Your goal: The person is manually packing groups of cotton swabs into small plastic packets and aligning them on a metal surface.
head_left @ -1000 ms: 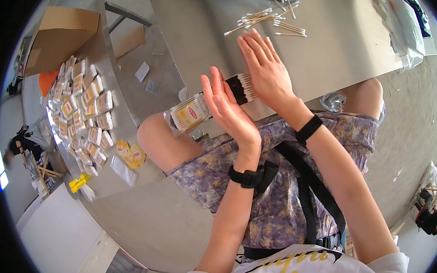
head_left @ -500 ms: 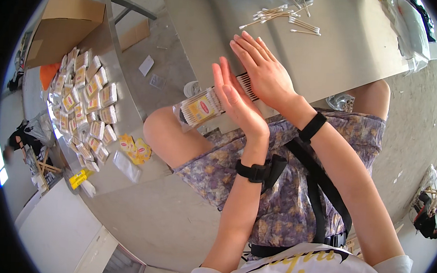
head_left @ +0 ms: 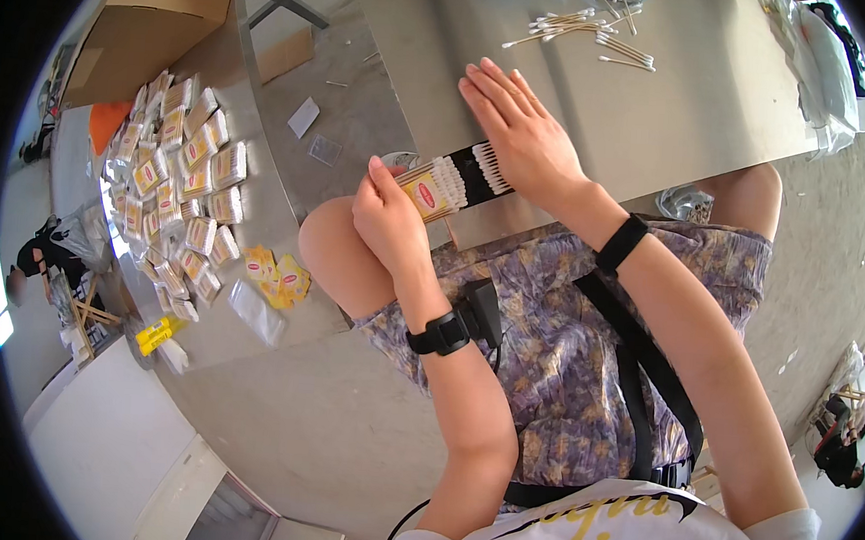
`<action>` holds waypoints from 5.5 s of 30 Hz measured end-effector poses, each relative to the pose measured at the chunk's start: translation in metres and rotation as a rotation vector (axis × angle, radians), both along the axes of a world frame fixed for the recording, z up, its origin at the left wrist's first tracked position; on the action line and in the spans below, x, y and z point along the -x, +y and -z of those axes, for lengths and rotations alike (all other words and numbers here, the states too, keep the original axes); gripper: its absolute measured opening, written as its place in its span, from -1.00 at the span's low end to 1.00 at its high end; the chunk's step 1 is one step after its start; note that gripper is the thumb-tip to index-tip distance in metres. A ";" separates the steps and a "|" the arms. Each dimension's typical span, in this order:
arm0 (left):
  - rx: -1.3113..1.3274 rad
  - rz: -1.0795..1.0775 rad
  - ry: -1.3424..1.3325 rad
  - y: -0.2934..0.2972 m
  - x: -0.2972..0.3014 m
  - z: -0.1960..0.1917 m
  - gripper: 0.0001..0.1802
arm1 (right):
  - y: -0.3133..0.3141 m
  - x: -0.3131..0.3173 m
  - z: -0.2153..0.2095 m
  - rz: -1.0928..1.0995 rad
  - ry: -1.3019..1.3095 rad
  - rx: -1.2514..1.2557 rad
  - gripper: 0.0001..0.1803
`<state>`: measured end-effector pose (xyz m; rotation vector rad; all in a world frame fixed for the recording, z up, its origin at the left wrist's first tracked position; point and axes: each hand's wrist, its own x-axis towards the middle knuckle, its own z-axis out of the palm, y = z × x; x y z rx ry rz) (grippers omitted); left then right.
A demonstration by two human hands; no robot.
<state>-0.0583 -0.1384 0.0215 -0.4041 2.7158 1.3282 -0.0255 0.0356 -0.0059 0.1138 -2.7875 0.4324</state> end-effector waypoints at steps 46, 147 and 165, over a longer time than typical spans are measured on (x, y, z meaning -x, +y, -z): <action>0.429 1.012 0.122 -0.024 0.006 -0.059 -0.32 | -0.049 -0.027 -0.045 0.049 -0.123 1.739 -0.41; -0.518 0.707 0.281 0.077 -0.062 -0.031 -0.87 | 0.058 -0.102 -0.060 0.139 -0.241 1.601 -0.90; -0.499 0.580 0.371 0.094 -0.065 -0.046 -0.91 | 0.052 -0.100 -0.066 0.188 0.104 1.343 -0.85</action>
